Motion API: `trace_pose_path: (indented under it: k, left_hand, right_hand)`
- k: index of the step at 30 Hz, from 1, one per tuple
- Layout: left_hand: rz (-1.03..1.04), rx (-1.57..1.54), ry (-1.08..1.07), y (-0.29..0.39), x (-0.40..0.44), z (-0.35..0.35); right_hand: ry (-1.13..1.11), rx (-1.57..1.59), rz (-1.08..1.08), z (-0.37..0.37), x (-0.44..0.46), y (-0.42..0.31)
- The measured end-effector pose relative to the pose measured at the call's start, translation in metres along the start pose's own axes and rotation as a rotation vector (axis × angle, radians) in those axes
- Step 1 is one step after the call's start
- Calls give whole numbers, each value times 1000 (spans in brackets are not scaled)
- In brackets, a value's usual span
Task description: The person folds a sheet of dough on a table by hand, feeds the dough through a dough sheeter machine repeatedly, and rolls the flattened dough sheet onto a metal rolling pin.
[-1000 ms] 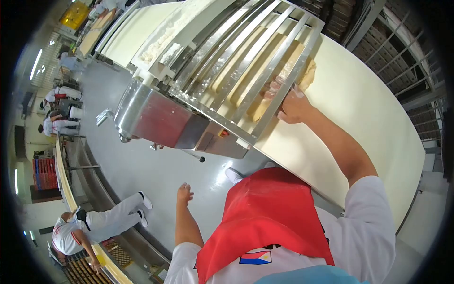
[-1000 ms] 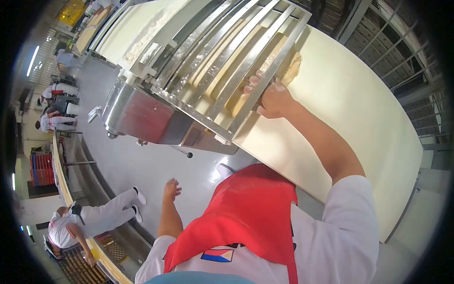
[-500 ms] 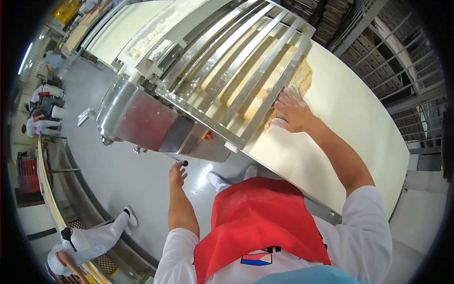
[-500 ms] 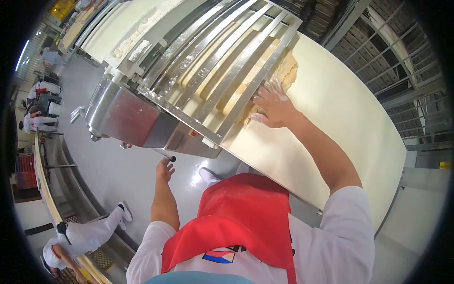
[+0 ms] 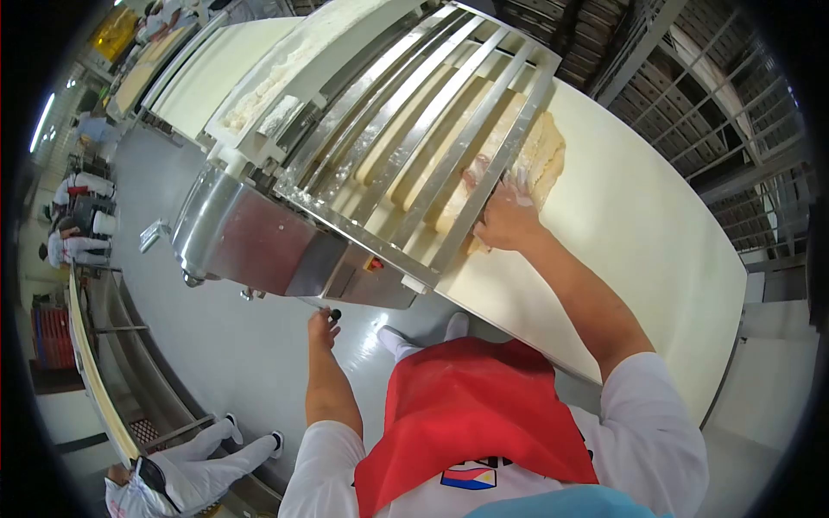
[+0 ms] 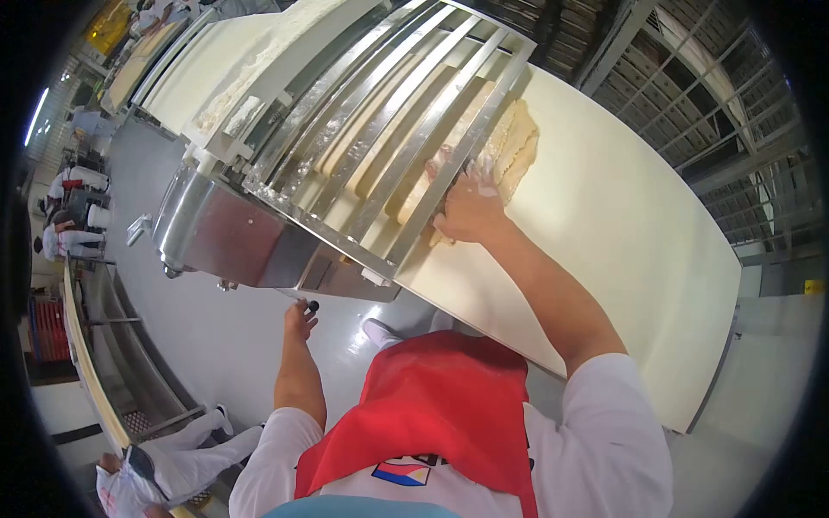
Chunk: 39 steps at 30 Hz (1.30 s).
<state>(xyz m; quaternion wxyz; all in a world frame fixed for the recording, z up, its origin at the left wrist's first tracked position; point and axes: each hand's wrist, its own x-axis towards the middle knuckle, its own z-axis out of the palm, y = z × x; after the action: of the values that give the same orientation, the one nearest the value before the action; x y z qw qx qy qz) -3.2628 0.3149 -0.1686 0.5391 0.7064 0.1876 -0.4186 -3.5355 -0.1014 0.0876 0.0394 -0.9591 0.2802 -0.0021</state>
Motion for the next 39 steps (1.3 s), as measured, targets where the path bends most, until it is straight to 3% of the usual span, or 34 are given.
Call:
trace_pose_path:
  k: [12,14,39]
  left_hand:
    - [-30,-62,-11,5,-9,-1]
    - [-24,-87,-41,2,-6,-3]
    - [5,-65,5,-2,-5,5]
  right_hand:
    - [5,54,13,-15,-20,11]
    - [-124,-67,28,-19,-22,14]
    - [-121,-33,106,-27,-76,25]
